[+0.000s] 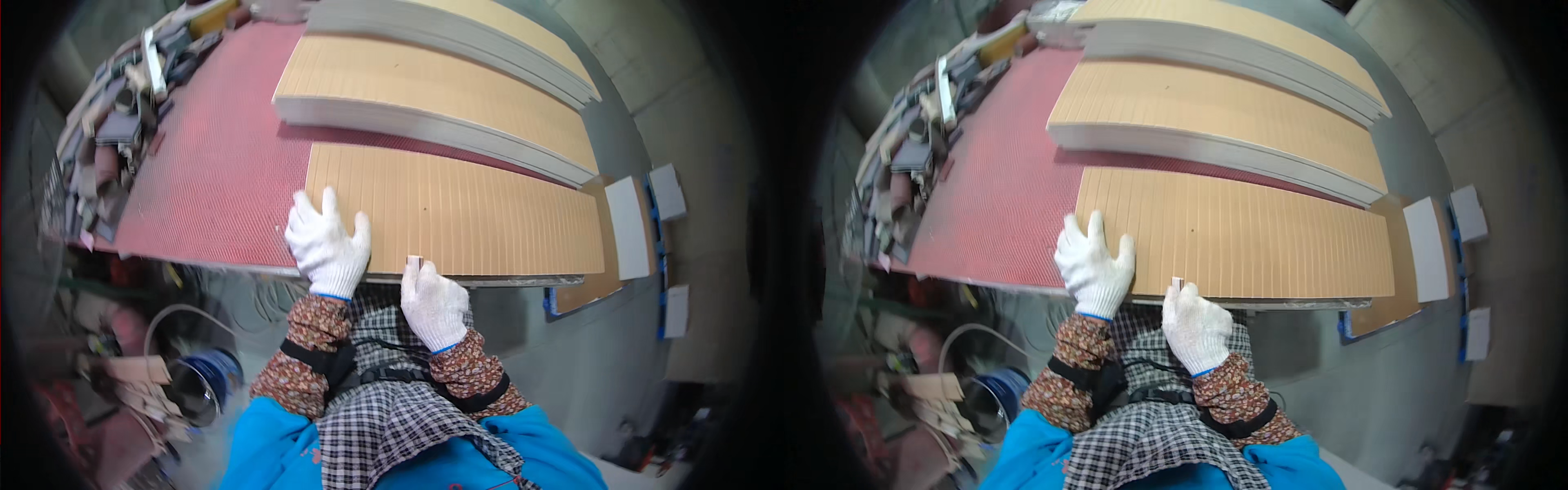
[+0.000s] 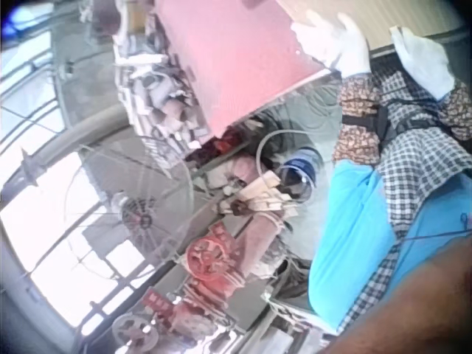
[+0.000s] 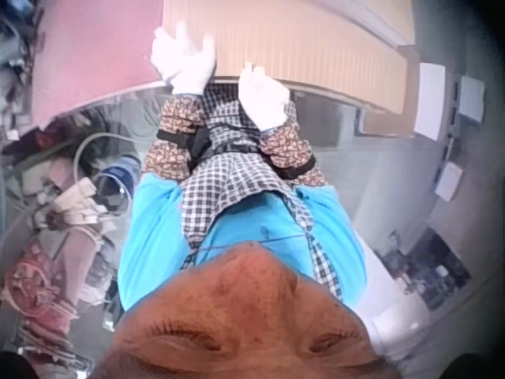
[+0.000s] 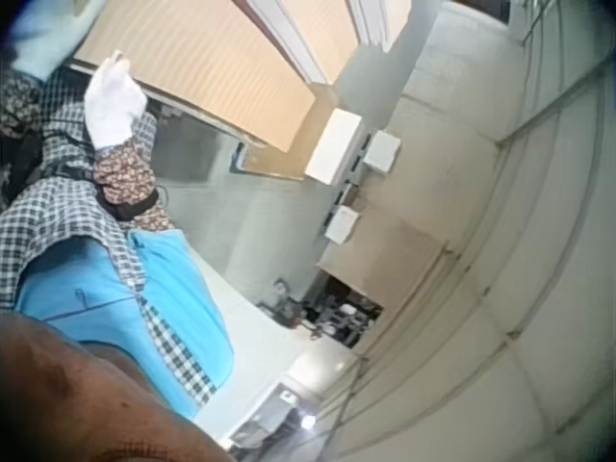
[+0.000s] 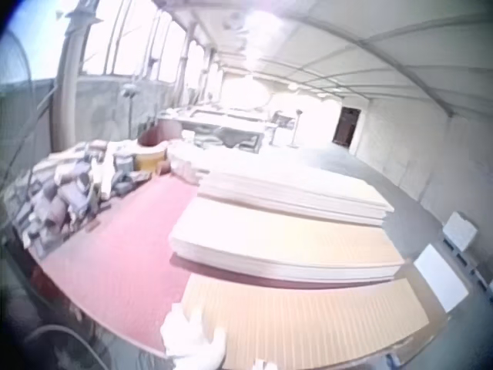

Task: The person rubs the edges of a wooden panel with a small block, moves it to a large stack, and then retrieves another panel to repeat the process.

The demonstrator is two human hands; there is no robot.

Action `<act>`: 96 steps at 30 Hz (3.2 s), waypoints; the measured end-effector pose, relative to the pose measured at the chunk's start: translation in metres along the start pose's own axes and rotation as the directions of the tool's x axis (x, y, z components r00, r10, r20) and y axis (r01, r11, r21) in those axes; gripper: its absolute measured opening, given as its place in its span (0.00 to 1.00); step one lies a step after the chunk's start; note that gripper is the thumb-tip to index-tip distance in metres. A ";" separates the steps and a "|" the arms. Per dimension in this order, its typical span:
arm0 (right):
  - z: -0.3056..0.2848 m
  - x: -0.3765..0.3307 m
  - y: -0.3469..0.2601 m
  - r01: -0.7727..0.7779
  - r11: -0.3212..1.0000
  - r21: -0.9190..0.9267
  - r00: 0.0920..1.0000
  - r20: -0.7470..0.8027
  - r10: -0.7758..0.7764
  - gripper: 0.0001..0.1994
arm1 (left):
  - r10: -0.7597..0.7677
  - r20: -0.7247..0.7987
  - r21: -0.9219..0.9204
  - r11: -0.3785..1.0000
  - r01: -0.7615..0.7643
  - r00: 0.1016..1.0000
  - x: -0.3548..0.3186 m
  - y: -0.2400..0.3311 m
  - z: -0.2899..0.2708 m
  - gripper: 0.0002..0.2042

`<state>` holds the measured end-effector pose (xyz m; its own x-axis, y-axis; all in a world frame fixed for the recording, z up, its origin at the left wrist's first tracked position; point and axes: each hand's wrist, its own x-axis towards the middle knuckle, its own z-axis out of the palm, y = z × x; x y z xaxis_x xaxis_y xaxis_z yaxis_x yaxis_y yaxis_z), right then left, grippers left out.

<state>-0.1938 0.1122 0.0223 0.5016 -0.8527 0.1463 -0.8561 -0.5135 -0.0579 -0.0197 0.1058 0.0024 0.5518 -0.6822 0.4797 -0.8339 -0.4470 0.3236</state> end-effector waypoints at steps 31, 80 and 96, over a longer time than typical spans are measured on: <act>-0.015 -0.046 0.106 -0.278 0.960 0.043 0.960 0.040 0.277 0.17 | 0.386 0.167 -0.376 0.875 -0.303 0.907 -0.009 0.036 0.011 0.27; -0.008 0.120 0.113 -0.219 0.976 0.016 0.970 0.111 0.216 0.22 | 0.395 0.214 -0.422 0.862 -0.280 0.893 -0.004 0.033 0.011 0.30; -0.025 -0.033 0.086 -0.195 0.979 -0.058 0.967 0.156 0.202 0.12 | 0.399 0.215 -0.412 0.865 -0.287 0.892 -0.006 0.032 0.013 0.30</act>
<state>-0.2876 0.0987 0.0371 0.3317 -0.9431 -0.0238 -0.9432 -0.3310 -0.0284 -0.0493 0.0880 -0.0012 0.1583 -0.9109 0.3812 -0.8772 0.0475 0.4778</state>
